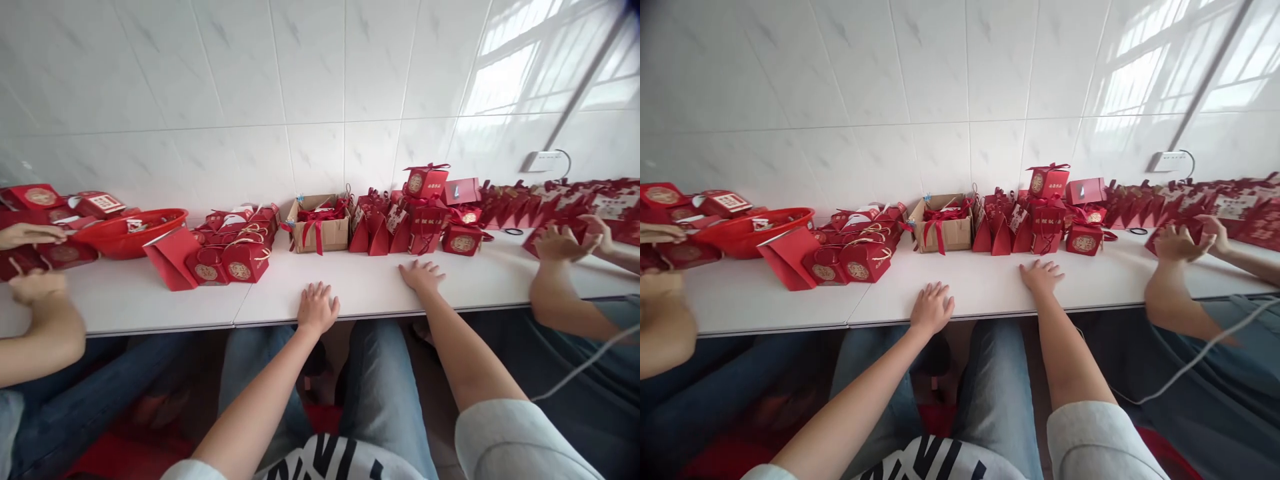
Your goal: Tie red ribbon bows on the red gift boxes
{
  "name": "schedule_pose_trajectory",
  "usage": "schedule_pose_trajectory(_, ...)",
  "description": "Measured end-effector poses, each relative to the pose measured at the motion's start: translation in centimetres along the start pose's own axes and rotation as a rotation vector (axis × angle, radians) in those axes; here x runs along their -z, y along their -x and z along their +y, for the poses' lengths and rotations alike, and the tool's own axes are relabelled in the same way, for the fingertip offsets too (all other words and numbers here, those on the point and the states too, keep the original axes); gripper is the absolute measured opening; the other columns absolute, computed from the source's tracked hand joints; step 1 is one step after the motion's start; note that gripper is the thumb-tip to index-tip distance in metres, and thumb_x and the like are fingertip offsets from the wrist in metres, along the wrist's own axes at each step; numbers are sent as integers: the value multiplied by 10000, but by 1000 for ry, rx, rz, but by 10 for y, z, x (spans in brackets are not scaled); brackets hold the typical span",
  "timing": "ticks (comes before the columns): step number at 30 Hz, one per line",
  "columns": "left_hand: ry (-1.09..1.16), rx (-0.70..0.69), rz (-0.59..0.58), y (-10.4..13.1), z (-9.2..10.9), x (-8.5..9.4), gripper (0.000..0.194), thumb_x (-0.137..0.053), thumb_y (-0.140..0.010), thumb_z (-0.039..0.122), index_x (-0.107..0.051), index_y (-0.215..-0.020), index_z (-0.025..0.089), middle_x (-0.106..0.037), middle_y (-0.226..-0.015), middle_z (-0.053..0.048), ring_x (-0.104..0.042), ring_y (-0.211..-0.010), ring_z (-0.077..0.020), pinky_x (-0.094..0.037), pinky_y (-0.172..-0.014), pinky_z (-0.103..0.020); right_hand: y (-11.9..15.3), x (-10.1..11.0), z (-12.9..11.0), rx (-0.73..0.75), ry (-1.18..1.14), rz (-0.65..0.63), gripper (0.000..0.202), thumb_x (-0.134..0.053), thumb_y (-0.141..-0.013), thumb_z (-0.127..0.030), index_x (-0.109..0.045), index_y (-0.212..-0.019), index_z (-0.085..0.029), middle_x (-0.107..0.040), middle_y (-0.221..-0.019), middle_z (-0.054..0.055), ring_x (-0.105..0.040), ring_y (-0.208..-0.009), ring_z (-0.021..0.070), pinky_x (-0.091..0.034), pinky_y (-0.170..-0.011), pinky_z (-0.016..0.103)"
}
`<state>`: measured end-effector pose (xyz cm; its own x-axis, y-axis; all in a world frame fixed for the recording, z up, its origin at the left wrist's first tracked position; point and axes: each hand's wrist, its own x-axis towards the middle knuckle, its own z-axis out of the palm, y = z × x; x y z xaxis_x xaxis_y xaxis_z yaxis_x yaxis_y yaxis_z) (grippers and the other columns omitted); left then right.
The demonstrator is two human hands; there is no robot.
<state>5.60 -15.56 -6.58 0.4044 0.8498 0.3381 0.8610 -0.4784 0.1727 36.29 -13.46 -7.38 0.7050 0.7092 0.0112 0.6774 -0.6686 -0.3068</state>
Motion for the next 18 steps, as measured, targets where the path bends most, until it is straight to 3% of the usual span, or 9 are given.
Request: schedule_pose_trajectory(18,96,5,38,0,-1,0,466,-411,-890,315,-581,-1253,79,-507,-1379,-196,-371,-1328,-406,-268,-1087,-566,8,5,-2,23,46,1,754,-193,-904,-599,-266,-1468,-105,-185,-1517,254,-140,-1396,416,-103,-1062,606)
